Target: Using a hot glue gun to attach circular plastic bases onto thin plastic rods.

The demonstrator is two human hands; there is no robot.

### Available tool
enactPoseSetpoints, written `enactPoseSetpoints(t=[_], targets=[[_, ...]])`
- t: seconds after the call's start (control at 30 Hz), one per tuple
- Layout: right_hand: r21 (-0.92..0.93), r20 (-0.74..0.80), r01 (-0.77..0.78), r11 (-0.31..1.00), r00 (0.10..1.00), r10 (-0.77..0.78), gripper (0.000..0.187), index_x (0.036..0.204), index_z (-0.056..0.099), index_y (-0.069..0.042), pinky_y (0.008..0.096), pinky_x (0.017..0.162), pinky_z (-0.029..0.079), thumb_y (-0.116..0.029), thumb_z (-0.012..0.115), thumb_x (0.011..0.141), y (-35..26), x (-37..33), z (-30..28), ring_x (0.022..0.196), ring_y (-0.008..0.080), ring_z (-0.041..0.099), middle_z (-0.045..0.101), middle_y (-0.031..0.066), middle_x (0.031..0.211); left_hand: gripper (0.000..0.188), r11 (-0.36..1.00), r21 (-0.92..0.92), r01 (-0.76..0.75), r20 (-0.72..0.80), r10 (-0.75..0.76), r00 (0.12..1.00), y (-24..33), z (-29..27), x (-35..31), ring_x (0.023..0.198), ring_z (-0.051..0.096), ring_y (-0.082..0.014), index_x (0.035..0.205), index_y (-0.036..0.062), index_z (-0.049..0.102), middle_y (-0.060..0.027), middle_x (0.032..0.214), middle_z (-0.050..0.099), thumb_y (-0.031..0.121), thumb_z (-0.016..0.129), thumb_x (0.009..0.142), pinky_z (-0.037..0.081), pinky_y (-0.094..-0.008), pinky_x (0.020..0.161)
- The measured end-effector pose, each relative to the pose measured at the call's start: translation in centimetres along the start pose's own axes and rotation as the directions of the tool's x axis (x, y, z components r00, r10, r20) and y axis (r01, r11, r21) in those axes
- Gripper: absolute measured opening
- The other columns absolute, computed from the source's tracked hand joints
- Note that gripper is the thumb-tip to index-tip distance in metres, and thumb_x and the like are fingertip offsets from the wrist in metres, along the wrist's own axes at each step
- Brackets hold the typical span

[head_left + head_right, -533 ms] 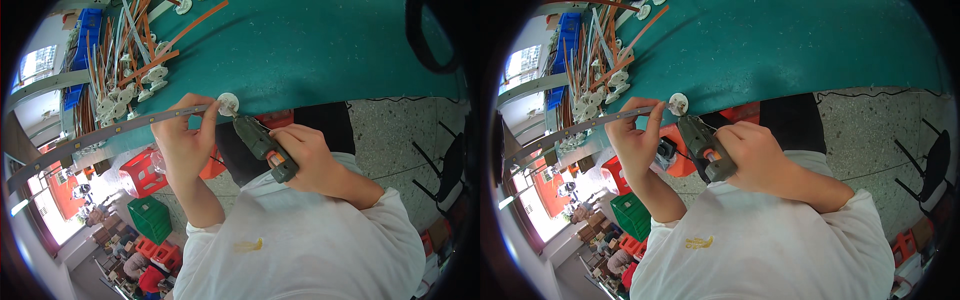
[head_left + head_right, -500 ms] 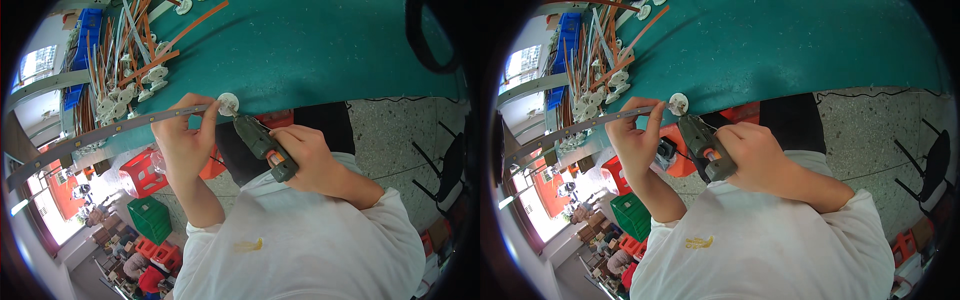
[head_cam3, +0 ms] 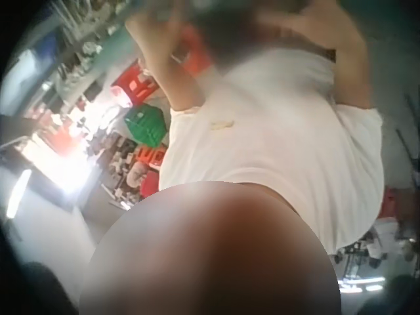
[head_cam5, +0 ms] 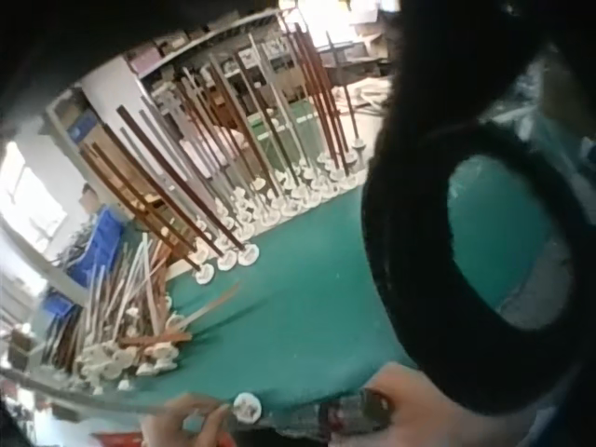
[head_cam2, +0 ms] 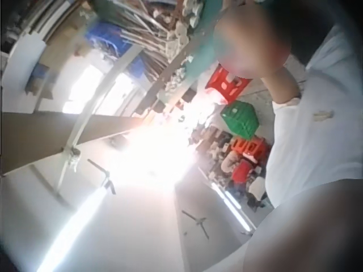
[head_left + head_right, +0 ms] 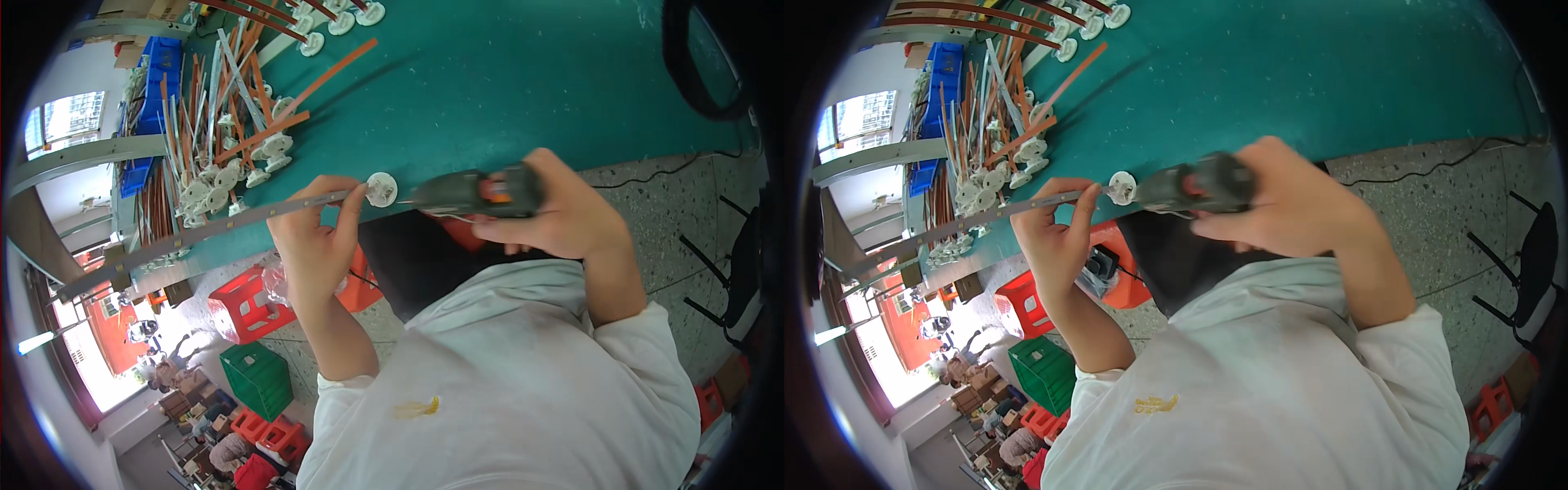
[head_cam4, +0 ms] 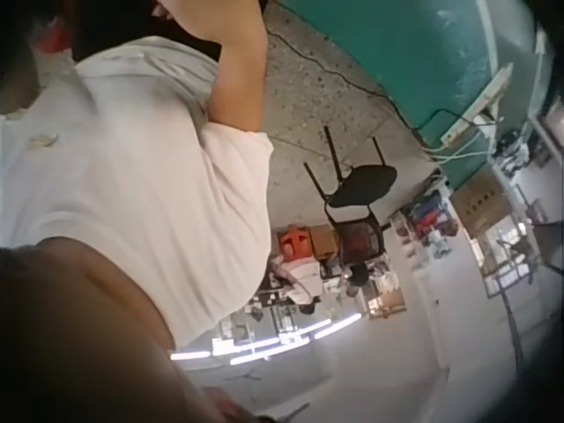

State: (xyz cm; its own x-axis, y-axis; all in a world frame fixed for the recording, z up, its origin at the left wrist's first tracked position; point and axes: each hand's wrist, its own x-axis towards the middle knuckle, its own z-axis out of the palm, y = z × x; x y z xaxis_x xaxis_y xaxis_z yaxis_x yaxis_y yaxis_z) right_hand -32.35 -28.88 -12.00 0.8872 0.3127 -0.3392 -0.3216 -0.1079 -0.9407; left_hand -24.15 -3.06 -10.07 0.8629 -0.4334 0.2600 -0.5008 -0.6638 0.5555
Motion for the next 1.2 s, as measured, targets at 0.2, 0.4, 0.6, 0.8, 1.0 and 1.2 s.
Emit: enactPoseSetpoints(t=[0.2, 0.4, 0.6, 0.8, 1.0, 1.2], targets=[[0.21, -0.437, 0.449, 0.869, 0.838, -0.327, 0.016, 0.091, 0.068, 0.0, 0.0248, 0.048, 0.046, -0.014, 0.072, 0.086, 1.9, -2.1, -6.2, 0.056, 0.0126, 0.062, 0.072, 0.0086, 0.085, 0.006, 0.985, -0.169, 0.021, -0.193, -0.054, 0.98, 0.1, 0.3, 4.1, 0.063, 0.068, -0.0123, 0.085, -0.0011, 0.072, -0.0092, 0.072, 0.072, 0.004, 0.075, 0.084, 0.051, -0.0251, 0.06], [0.129, -0.849, 0.592, 0.796, 0.481, -0.22, 0.018, 0.101, 0.063, 0.002, 0.0267, 0.053, 0.045, -0.014, 0.058, 0.093, 4.8, -0.1, -11.5, 0.062, 0.0169, 0.061, 0.068, 0.0213, 0.102, 0.012, 0.981, -0.138, -0.137, -0.343, 0.083, 0.936, 2.9, 4.4, 12.9, 0.061, 0.07, -0.0145, 0.085, -0.0008, 0.073, -0.0107, 0.066, 0.07, 0.011, 0.076, 0.085, 0.051, -0.0269, 0.058], [0.258, -0.816, 0.683, 0.683, 0.533, -0.224, 0.017, 0.101, 0.064, 0.001, 0.027, 0.053, 0.045, -0.013, 0.058, 0.093, 5.3, -0.5, -11.5, 0.062, 0.0172, 0.061, 0.068, 0.0196, 0.102, 0.021, 0.963, 0.216, -0.159, -0.293, 0.22, 0.93, 5.0, 6.7, 20.1, 0.06, 0.068, -0.0331, 0.076, -0.0036, 0.07, -0.0177, 0.067, 0.069, 0.016, 0.075, 0.082, 0.053, -0.0374, 0.06], [0.241, -0.791, 0.654, 0.717, 0.56, -0.244, 0.015, 0.099, 0.066, 0.0, 0.0267, 0.049, 0.047, -0.012, 0.059, 0.092, 5.5, -0.7, -11.8, 0.059, 0.0166, 0.062, 0.069, 0.0179, 0.1, 0.026, 0.965, 0.259, -0.04, -0.215, 0.099, 0.972, 3.4, 8.5, 23.5, 0.066, 0.068, -0.039, 0.076, -0.0057, 0.068, -0.0209, 0.068, 0.068, 0.019, 0.077, 0.078, 0.055, -0.0445, 0.067], [0.282, -0.781, 0.663, 0.693, 0.579, -0.236, 0.015, 0.099, 0.067, -0.001, 0.0272, 0.049, 0.047, -0.012, 0.059, 0.092, 5.9, -0.8, -11.9, 0.059, 0.0171, 0.062, 0.069, 0.0168, 0.099, 0.033, 0.959, 0.285, -0.013, -0.179, 0.067, 0.982, 1.7, 9.8, 24.4, 0.063, 0.069, -0.0342, 0.075, -0.005, 0.07, -0.0183, 0.066, 0.068, 0.026, 0.078, 0.077, 0.055, -0.0408, 0.063], [0.29, -0.786, 0.645, 0.707, 0.582, -0.208, 0.015, 0.099, 0.066, 0.0, 0.0274, 0.05, 0.046, -0.011, 0.059, 0.091, 5.2, -0.2, -11.3, 0.058, 0.0181, 0.06, 0.068, 0.0183, 0.101, 0.039, 0.888, 0.459, 0.02, -0.116, 0.037, 0.993, 1.7, 8.5, 23.1, 0.066, 0.069, -0.037, 0.075, -0.0053, 0.069, -0.0203, 0.068, 0.069, 0.033, 0.078, 0.078, 0.054, -0.0451, 0.065]])
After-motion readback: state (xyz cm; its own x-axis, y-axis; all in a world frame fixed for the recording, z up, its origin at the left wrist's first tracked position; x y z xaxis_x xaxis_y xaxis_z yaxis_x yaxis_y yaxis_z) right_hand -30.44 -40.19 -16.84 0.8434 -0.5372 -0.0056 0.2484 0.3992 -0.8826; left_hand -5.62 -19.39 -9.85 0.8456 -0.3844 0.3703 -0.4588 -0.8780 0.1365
